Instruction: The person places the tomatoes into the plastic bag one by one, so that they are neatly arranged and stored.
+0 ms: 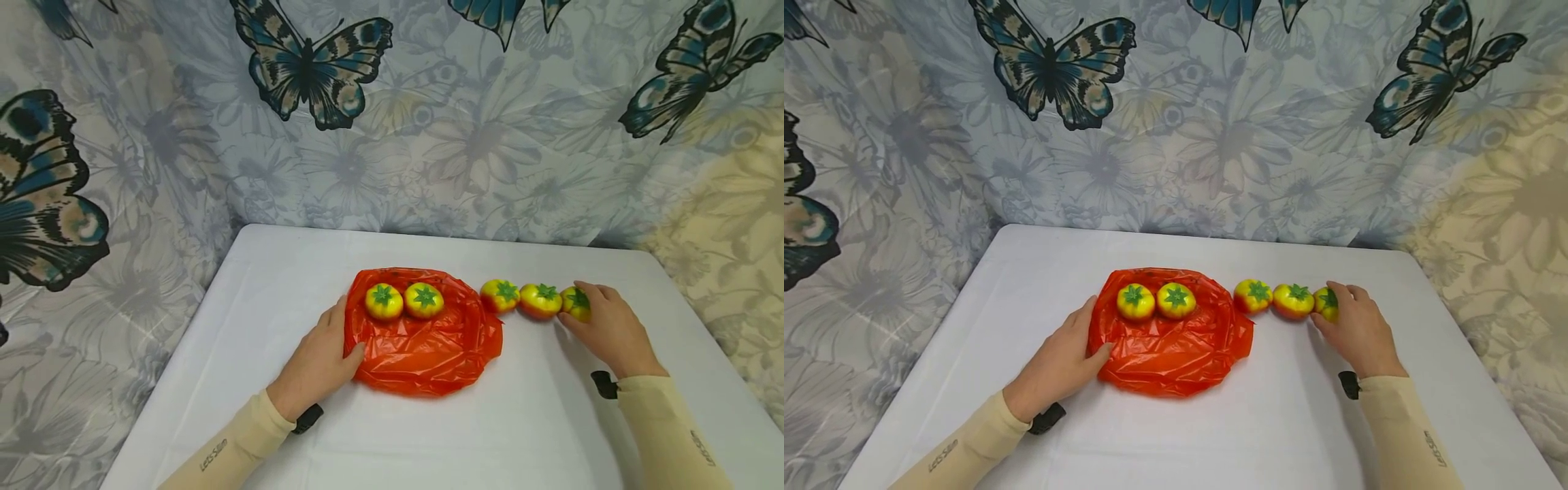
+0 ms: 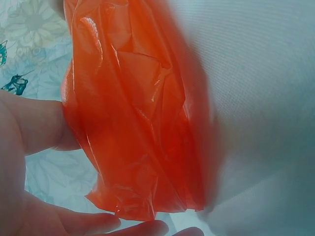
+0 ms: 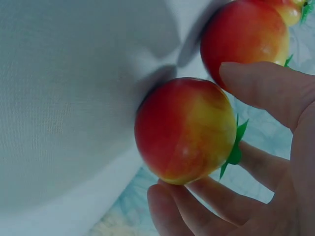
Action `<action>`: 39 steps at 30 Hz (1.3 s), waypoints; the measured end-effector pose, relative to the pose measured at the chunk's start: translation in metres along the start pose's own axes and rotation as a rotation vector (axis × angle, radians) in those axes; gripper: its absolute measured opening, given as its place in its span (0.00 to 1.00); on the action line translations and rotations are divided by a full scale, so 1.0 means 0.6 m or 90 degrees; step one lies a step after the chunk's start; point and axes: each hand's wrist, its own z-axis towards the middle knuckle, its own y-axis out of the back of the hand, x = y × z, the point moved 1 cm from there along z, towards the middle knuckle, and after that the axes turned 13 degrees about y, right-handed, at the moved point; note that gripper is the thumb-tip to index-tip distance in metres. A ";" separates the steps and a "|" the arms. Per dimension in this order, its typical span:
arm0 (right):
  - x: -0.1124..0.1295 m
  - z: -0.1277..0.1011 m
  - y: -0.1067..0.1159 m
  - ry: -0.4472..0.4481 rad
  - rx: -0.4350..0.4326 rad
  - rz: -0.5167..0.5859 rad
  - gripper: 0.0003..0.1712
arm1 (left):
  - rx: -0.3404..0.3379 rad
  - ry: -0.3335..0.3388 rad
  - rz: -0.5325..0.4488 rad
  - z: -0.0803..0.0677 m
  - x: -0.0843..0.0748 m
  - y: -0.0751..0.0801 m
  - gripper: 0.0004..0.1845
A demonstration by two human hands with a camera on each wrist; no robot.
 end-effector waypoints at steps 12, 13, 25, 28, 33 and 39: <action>-0.005 0.000 -0.005 -0.015 0.003 -0.019 0.44 | -0.014 -0.009 0.014 0.001 -0.003 -0.003 0.50; -0.005 -0.001 -0.004 -0.018 0.004 -0.021 0.44 | -0.015 -0.010 0.015 0.001 -0.002 -0.004 0.50; 0.013 -0.022 0.030 -0.007 -0.003 -0.030 0.44 | -0.008 -0.007 0.015 0.001 -0.004 -0.004 0.50; 0.023 -0.030 0.039 0.000 -0.006 -0.035 0.44 | -0.006 -0.008 0.012 0.001 -0.005 -0.006 0.50; 0.056 -0.038 0.058 0.028 -0.019 -0.043 0.44 | -0.009 -0.008 0.013 0.000 -0.005 -0.005 0.50; 0.118 -0.038 0.074 0.099 -0.030 -0.036 0.44 | -0.004 -0.007 0.007 0.001 -0.005 -0.003 0.50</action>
